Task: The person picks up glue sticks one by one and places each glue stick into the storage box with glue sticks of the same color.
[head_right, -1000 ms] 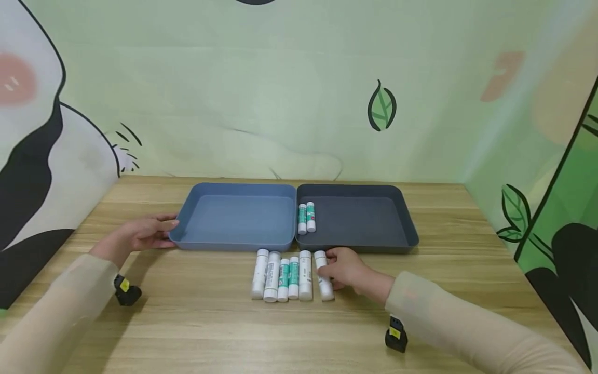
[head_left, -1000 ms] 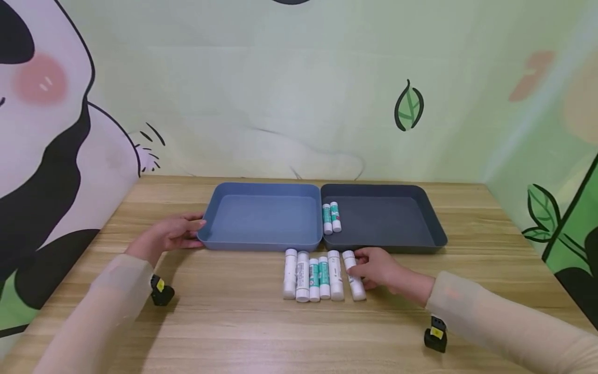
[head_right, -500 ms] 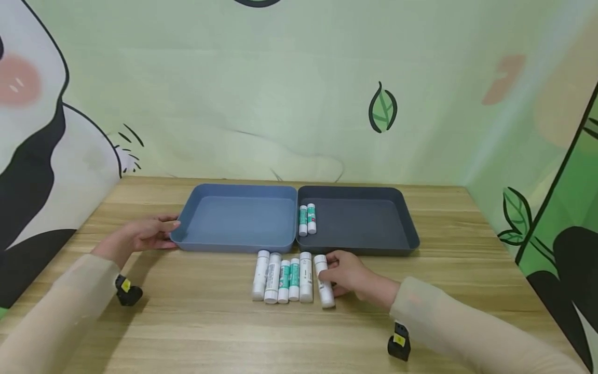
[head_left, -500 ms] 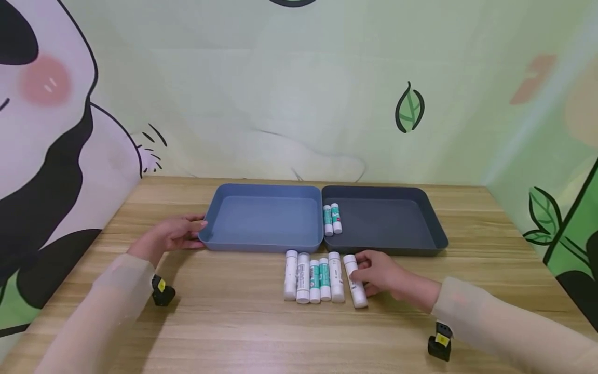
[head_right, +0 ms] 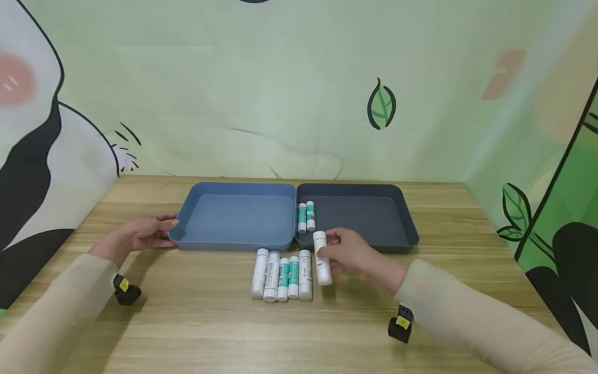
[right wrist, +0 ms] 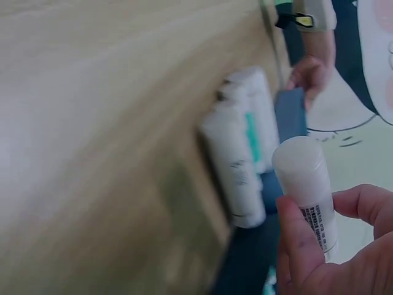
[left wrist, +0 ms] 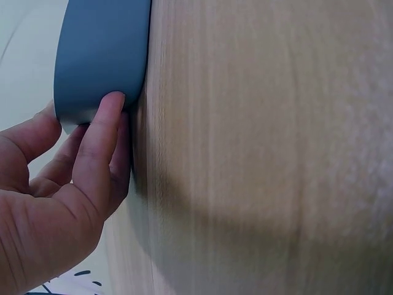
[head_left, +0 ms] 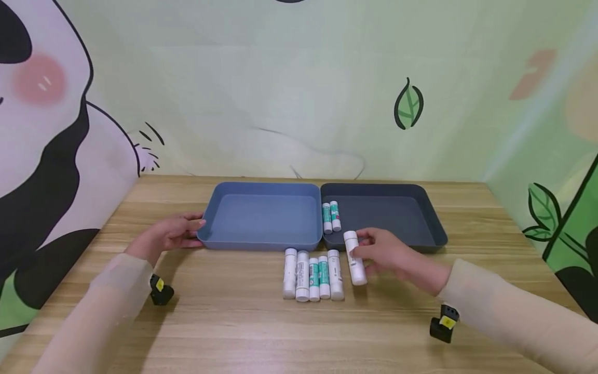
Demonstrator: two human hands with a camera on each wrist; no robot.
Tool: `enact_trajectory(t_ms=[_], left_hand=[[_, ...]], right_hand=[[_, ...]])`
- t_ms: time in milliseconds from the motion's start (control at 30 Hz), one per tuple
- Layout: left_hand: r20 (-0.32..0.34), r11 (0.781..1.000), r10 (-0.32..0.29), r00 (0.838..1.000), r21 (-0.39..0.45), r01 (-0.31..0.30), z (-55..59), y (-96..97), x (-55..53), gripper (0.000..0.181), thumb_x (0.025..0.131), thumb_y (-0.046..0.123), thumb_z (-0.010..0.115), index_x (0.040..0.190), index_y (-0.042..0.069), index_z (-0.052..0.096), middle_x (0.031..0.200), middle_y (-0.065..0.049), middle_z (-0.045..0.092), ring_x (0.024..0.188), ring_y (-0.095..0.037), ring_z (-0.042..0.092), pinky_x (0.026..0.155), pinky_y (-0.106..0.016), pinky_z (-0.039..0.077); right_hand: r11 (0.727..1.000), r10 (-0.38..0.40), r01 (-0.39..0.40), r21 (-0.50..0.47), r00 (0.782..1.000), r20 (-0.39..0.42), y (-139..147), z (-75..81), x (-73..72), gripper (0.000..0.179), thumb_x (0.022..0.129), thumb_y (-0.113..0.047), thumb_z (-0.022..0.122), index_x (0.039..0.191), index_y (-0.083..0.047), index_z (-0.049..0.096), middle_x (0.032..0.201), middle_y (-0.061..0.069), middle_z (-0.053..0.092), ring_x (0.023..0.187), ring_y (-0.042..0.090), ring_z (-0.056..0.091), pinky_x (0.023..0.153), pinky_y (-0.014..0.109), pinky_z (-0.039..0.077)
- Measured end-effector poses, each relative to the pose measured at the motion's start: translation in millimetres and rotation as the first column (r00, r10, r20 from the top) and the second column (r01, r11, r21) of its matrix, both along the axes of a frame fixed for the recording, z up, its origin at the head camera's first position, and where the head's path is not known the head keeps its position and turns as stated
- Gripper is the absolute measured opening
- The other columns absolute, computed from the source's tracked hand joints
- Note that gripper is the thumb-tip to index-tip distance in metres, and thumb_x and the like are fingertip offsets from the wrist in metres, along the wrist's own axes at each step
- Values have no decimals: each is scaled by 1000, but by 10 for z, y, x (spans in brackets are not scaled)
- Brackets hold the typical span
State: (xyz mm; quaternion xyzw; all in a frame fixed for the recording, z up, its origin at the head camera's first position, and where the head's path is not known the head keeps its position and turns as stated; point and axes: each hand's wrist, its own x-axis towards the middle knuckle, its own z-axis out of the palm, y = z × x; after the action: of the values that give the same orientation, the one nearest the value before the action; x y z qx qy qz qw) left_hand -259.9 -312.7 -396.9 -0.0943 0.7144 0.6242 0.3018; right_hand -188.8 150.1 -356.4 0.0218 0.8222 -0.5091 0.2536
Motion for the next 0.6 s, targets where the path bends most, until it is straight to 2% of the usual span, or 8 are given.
enact_trajectory(t_ms=[267, 467, 600], left_hand=[[17, 1000, 9, 1000, 5, -9, 0, 6, -5, 72, 110, 17, 43, 164, 7, -2, 98, 8, 60, 89, -1, 62, 85, -26, 63], [23, 1000, 19, 1000, 8, -19, -2, 10, -5, 73, 109, 18, 46, 165, 8, -1, 101, 5, 58, 90, -3, 61, 85, -27, 63], [24, 1000, 24, 999, 1, -24, 1, 14, -2, 72, 110, 18, 45, 165, 8, 0, 100, 5, 59, 89, -2, 62, 85, -26, 63]], right_hand=[[999, 37, -38, -20, 999, -35, -46, 450, -210, 68, 99, -12, 60, 158, 3, 28, 149, 26, 44, 116, 26, 59, 83, 29, 63], [998, 49, -52, -43, 997, -64, -97, 731, -377, 65, 102, -14, 55, 159, 0, 26, 152, 26, 42, 122, 30, 56, 83, 26, 62], [996, 52, -57, -63, 996, -78, -160, 862, -472, 64, 103, -17, 55, 159, -1, 27, 152, 25, 43, 121, 30, 55, 82, 24, 62]])
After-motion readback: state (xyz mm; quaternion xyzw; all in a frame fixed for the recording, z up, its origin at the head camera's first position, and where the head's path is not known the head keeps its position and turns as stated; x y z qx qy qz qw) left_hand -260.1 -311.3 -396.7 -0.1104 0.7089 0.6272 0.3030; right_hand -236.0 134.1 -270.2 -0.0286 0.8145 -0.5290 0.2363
